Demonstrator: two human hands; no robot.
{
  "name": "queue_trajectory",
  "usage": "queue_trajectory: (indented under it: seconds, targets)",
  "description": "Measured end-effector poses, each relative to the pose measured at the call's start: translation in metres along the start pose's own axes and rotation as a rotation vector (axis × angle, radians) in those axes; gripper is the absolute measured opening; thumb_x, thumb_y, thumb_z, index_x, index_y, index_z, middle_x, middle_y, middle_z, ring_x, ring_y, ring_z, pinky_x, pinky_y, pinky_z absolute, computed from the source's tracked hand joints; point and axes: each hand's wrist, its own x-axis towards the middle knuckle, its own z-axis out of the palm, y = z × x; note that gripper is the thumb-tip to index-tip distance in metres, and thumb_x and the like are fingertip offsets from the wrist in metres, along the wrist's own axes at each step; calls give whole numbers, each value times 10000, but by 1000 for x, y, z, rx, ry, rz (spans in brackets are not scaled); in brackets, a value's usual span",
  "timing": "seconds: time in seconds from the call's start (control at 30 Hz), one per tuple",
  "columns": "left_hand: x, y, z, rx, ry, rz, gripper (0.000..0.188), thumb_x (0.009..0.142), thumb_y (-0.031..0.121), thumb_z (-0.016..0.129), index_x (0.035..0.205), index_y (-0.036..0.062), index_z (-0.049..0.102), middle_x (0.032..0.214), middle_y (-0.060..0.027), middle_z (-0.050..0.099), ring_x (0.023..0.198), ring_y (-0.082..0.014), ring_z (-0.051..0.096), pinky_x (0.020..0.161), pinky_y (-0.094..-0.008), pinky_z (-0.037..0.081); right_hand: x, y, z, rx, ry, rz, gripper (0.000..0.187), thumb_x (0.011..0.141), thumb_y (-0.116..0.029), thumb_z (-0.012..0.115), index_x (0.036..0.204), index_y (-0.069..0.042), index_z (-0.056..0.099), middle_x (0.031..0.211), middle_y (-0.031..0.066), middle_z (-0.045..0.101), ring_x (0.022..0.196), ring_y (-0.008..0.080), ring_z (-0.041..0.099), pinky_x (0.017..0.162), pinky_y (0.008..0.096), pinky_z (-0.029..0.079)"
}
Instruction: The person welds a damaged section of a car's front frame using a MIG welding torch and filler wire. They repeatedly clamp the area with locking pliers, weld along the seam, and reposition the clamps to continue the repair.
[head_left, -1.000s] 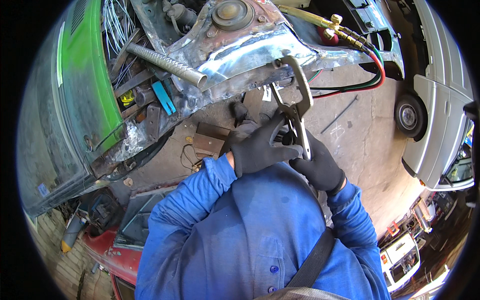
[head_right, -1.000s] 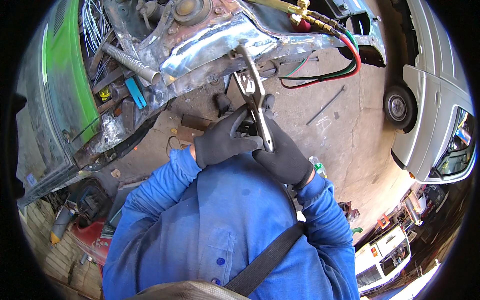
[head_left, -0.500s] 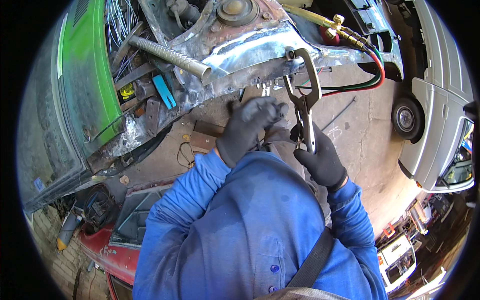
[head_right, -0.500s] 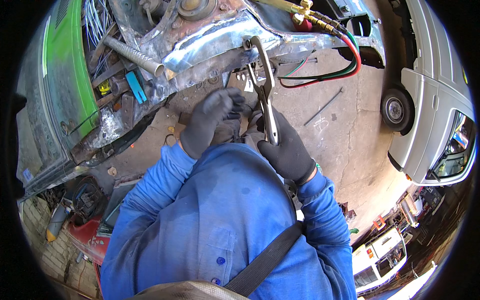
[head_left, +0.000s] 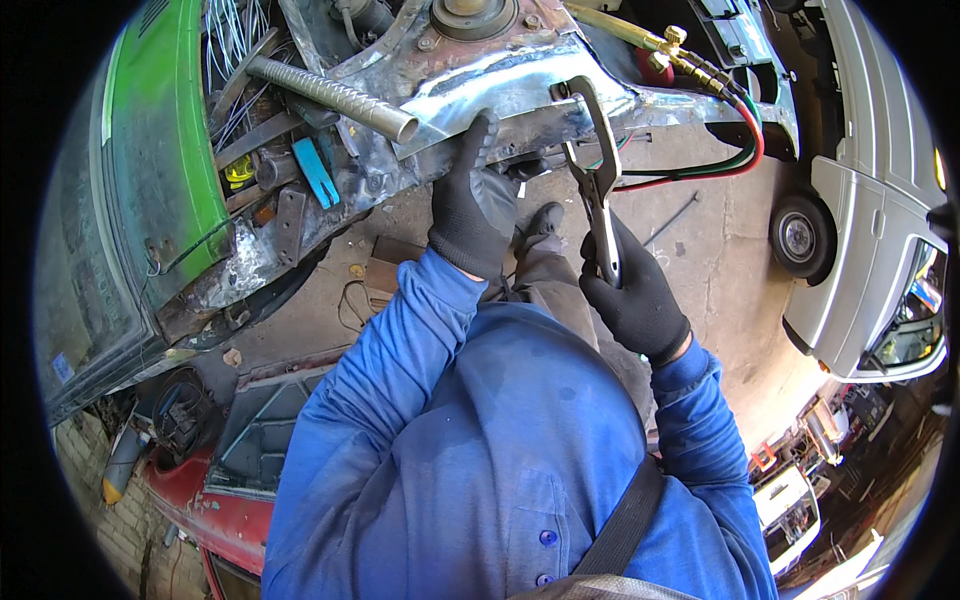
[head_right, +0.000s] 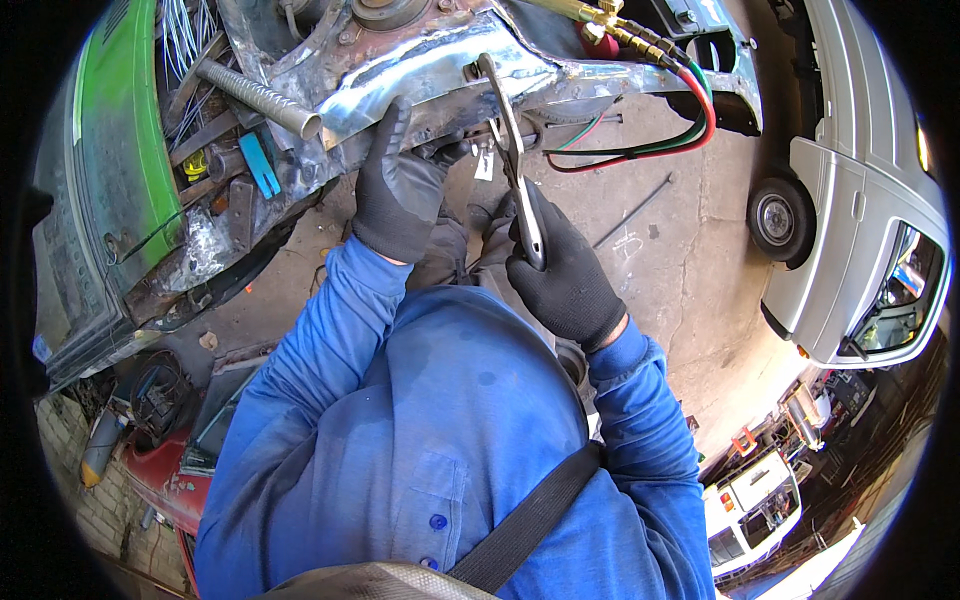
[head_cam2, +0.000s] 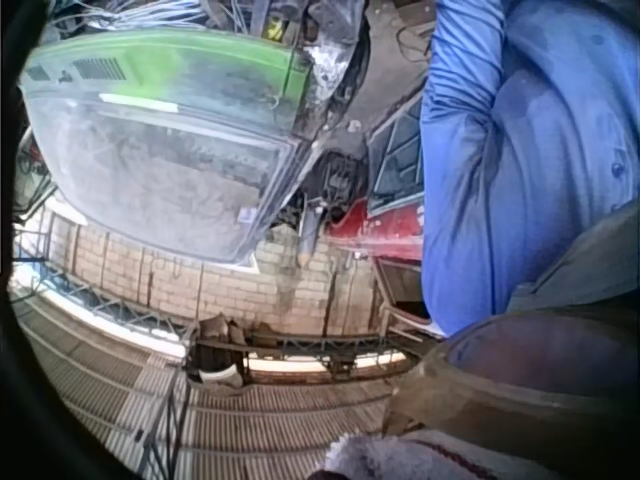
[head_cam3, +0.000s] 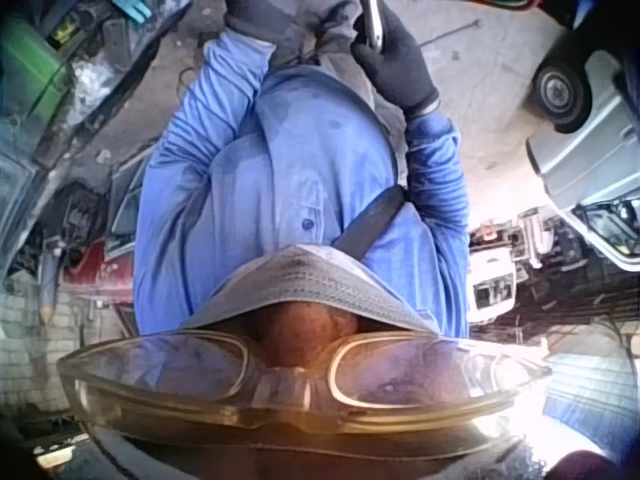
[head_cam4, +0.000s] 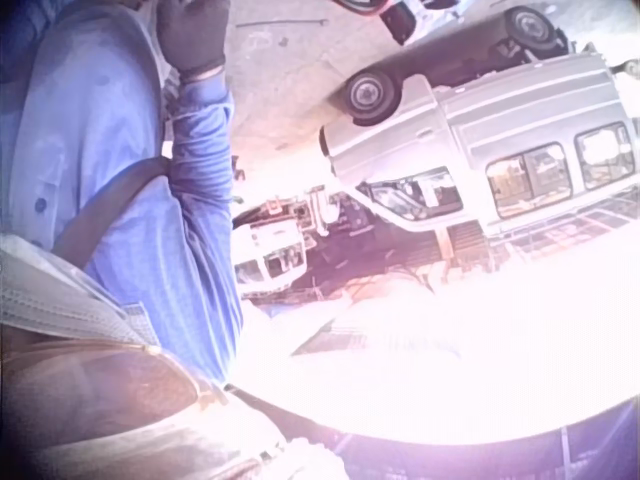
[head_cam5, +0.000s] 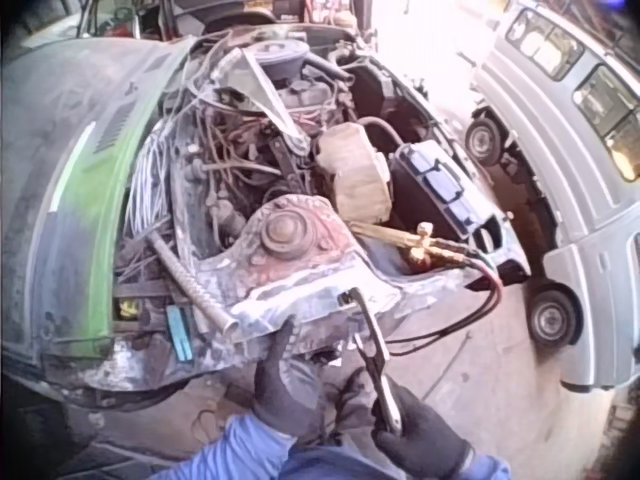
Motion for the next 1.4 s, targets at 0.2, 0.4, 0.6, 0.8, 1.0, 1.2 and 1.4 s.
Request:
queue_trajectory:
  seconds: [0.2, 0.4, 0.6, 0.8, 1.0, 1.2, 1.4]
  targets:
    - [5, 20, 14, -399, -58, -229, 624, 1098, 493, 602, 1578, 104, 511, 1492, -175, 636, 1339, -336, 658, 1101, -514, 569, -2, 3, 2, 41, 11, -12, 401, 900, -37, 654, 1293, -12, 584, 1028, 49, 618, 952, 155, 601, 911, 337, 523]
    - [6, 23, 16, -468, -93, -249, 620, 1080, 485, 642, 1564, 117, 520, 1485, -159, 639, 1319, -339, 664, 1067, -538, 582, -5, 4, 1, 78, 3, -19, 501, 884, -38, 654, 1377, -2, 572, 1104, 73, 635, 1020, 178, 620, 957, 362, 528]
    - [7, 17, 10, -416, -43, -240, 594, 1082, 414, 646, 1574, 111, 508, 1505, -156, 624, 1349, -342, 659, 1106, -544, 580, -3, 6, 0, 8, 20, -96, 660, 878, -46, 652, 1521, -7, 509, 1175, 106, 651, 1079, 218, 641, 1030, 392, 522]
    - [9, 4, 1, -448, -88, -205, 540, 1084, 385, 642, 1538, 109, 544, 1494, -153, 629, 1316, -326, 679, 1082, -514, 595, -1, 3, -2, -4, -13, -20, 737, 875, -57, 651, 1589, -10, 472, 1242, 125, 658, 1162, 237, 639, 1099, 409, 498]
    - [7, -11, -41, 870, -412, 526, 354, 1023, -3, 670, 1372, 53, 683, 1283, -187, 755, 1155, -345, 750, 1029, -463, 604, -9, 3, -6, 112, -4, 33, 744, 846, -44, 663, 1568, 9, 495, 1369, 131, 661, 1329, 238, 603, 1192, 398, 429]
    - [32, -34, -34, 1317, -289, 847, 277, 1049, 94, 674, 1310, 54, 758, 1281, -136, 776, 1174, -265, 744, 1019, -384, 578, -37, 8, -26, 40, -71, 101, 813, 811, -62, 673, 1595, 16, 476, 1445, 148, 638, 1390, 248, 573, 1235, 407, 385]
    - [43, -58, -22, 1081, -135, 579, 315, 1025, 228, 725, 1302, 82, 758, 1302, -102, 773, 1183, -312, 728, 1048, -435, 552, -63, 24, -46, -97, -212, 106, 797, 772, -104, 688, 1542, 6, 518, 1400, 142, 637, 1364, 271, 571, 1222, 411, 387]
